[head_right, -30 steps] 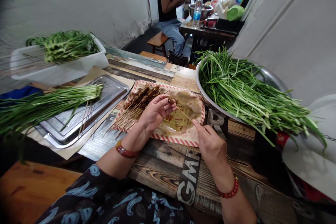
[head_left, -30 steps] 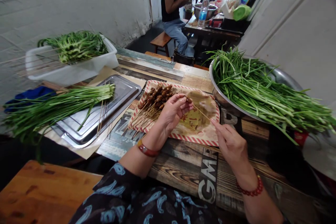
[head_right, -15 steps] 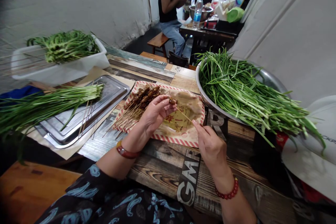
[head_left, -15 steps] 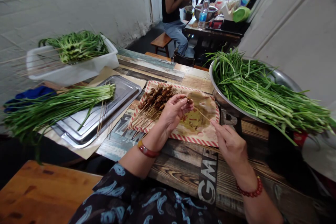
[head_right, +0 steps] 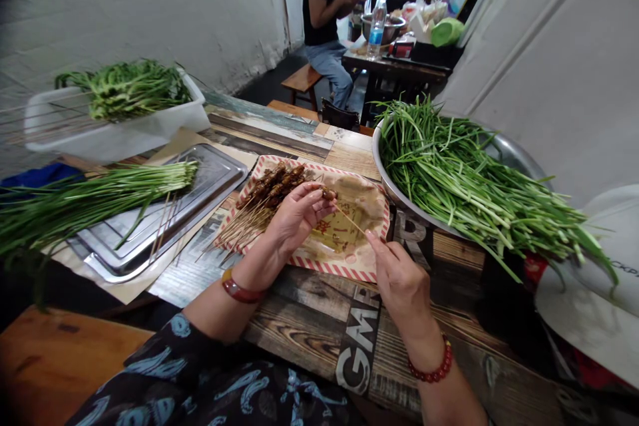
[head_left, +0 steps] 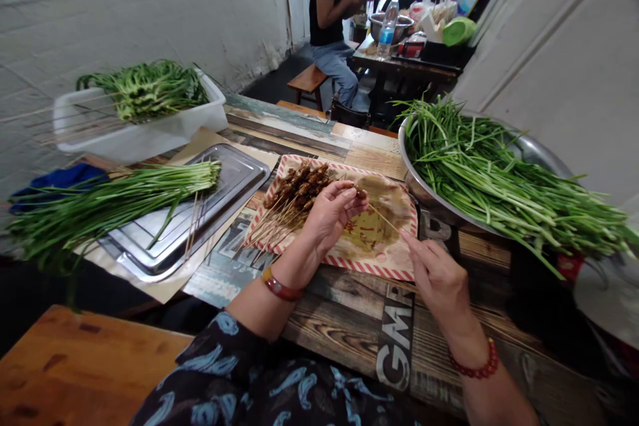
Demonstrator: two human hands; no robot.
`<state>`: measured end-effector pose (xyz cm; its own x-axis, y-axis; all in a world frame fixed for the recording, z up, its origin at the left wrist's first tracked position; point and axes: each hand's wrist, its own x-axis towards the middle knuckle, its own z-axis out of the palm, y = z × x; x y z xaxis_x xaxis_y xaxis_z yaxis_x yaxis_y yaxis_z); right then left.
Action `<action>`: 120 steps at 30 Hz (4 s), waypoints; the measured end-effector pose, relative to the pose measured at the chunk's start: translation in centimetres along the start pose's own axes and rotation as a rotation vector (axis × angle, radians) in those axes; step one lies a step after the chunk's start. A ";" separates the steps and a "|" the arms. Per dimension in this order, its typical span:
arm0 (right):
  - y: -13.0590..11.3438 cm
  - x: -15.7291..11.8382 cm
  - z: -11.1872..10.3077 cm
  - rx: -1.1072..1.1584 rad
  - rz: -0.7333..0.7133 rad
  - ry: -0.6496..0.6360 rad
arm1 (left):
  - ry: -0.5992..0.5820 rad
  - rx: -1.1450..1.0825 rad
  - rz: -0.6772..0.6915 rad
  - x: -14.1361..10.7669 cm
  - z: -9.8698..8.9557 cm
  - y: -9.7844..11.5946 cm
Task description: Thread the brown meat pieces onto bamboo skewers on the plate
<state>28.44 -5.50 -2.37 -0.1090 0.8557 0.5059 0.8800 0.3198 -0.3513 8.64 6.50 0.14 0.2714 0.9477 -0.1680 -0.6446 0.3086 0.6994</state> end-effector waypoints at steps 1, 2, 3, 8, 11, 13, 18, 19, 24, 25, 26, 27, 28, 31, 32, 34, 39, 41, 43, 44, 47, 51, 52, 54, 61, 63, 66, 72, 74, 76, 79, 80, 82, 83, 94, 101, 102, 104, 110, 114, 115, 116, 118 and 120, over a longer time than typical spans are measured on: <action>0.0 0.0 0.0 0.007 -0.001 -0.002 | 0.000 0.000 0.002 0.0 0.0 0.0; 0.0 0.0 0.0 0.013 -0.001 -0.002 | 0.001 -0.002 0.004 0.0 0.0 0.0; -0.1 0.0 0.0 0.017 -0.001 -0.003 | 0.002 -0.003 0.006 0.0 0.0 -0.1; -0.2 -0.1 0.1 -0.004 0.002 0.007 | 0.007 -0.005 0.012 0.1 0.0 0.0; -0.2 -0.1 0.2 -0.014 0.006 0.012 | 0.009 -0.007 0.009 0.0 0.0 0.0; -0.3 -0.1 0.2 -0.008 0.008 0.008 | 0.007 -0.009 0.008 0.0 0.0 0.0; -0.2 -0.2 0.2 0.010 0.015 0.008 | 0.016 -0.021 0.008 0.1 0.0 0.0; -0.2 -0.2 0.3 0.011 0.020 0.006 | 0.017 -0.020 0.009 0.1 0.0 0.0; -0.2 -0.2 0.2 0.020 0.019 -0.005 | 0.013 -0.005 0.027 0.1 0.0 -0.1; -0.2 -0.2 0.2 0.017 0.017 -0.001 | 0.013 -0.003 0.031 0.1 0.0 -0.1; -0.2 -0.1 0.1 0.014 0.015 0.004 | 0.016 -0.003 0.034 0.1 0.0 -0.2; -0.3 -0.1 0.1 0.013 0.013 0.008 | 0.019 -0.004 0.035 0.2 0.0 -0.2; -0.3 -0.1 0.1 0.012 0.012 0.011 | 0.023 -0.004 0.037 0.2 0.0 -0.2; -0.3 -0.1 0.1 0.014 0.009 0.015 | 0.022 -0.001 0.036 0.1 0.0 -0.2; -0.2 -0.1 0.1 0.013 0.008 0.013 | 0.020 0.000 0.035 0.1 0.0 -0.2; -0.1 -0.1 0.2 0.011 0.006 0.007 | 0.014 0.004 0.035 0.1 0.0 -0.2; -0.2 0.0 0.2 -0.005 0.008 0.018 | 0.007 0.019 0.044 0.1 0.0 -0.2; -0.2 0.0 0.1 -0.001 0.010 0.016 | 0.009 0.022 0.048 0.1 0.0 -0.2; -0.1 0.0 0.2 0.006 0.017 0.008 | 0.008 0.027 0.053 0.1 0.0 -0.2; -0.1 -0.1 0.2 0.007 0.020 0.003 | 0.007 0.031 0.056 0.1 0.0 -0.3; 0.1 -0.1 0.2 0.005 0.024 -0.007 | 0.002 0.043 0.065 0.1 0.0 -0.4; 0.1 -0.1 0.2 0.016 0.016 -0.010 | -0.004 0.047 0.063 0.0 0.1 -0.5; 0.0 0.0 0.2 0.024 0.015 -0.009 | -0.006 0.046 0.058 -0.1 0.2 -0.5; -0.1 0.0 0.1 0.042 0.019 -0.004 | -0.011 0.041 0.050 -0.1 0.3 -0.5; -0.2 0.0 0.5 0.073 0.018 -0.006 | -0.024 0.038 0.041 -0.2 0.4 -1.1; -0.2 0.0 0.5 0.082 0.018 -0.004 | -0.024 0.037 0.042 -0.2 0.4 -1.3; -0.2 0.1 0.6 0.108 0.019 -0.006 | -0.034 0.041 0.033 -0.4 0.4 -1.5; -0.1 0.1 0.7 0.159 0.021 0.009 | -0.055 0.030 0.009 -0.6 0.6 -1.7; -0.1 0.1 0.8 0.164 0.021 0.016 | -0.059 0.028 0.001 -0.6 0.7 -1.8; -0.1 0.1 0.8 0.174 0.021 0.028 | -0.063 0.022 -0.002 -0.7 0.8 -1.9; -0.3 0.2 0.9 0.183 0.025 0.041 | -0.060 0.003 -0.002 -0.8 1.1 -1.9; -0.4 0.2 1.0 0.184 0.028 0.048 | -0.059 -0.002 -0.002 -0.8 1.1 -2.0; -0.6 0.4 1.0 0.184 0.031 0.058 | -0.062 0.002 -0.003 -0.9 1.2 -2.2; -0.8 0.4 1.0 0.184 0.031 0.060 | -0.066 0.015 -0.006 -1.0 1.2 -2.5; -0.5 0.8 0.8 0.097 0.129 0.132 | -0.197 0.279 0.002 -1.5 1.5 -2.6; 0.3 1.1 -0.3 0.088 0.175 0.200 | 0.090 0.689 0.392 1.8 -1.5 -0.3; 0.3 1.1 -0.4 0.083 0.174 0.209 | 0.101 0.805 0.438 2.2 -1.9 -0.1; 0.3 1.2 -0.5 0.082 0.172 0.213 | 0.084 1.088 0.514 2.6 -2.3 0.2; 0.1 1.2 -0.2 0.093 0.134 0.185 | -0.038 1.821 0.555 2.6 -1.5 0.4; -0.1 1.2 -0.3 0.095 0.121 0.195 | -0.027 2.097 0.501 2.5 -0.6 0.1; -0.2 1.2 -0.3 0.100 0.121 0.193 | -0.021 2.148 0.493 2.6 -0.5 0.0; -0.2 1.2 -0.3 0.104 0.121 0.190 | -0.015 2.185 0.487 2.7 -0.4 -0.1; -0.2 1.2 -0.3 0.109 0.122 0.188 | -0.009 2.221 0.485 2.9 -0.3 -0.2; -0.3 1.2 -0.3 0.106 0.120 0.193 | -0.014 2.221 0.496 3.2 -0.4 -0.3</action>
<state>28.23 -4.65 -1.40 0.0931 0.7998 0.5929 0.8266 0.2698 -0.4938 9.43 9.45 -0.86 0.4031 0.8928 0.2011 0.8997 -0.4268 0.0915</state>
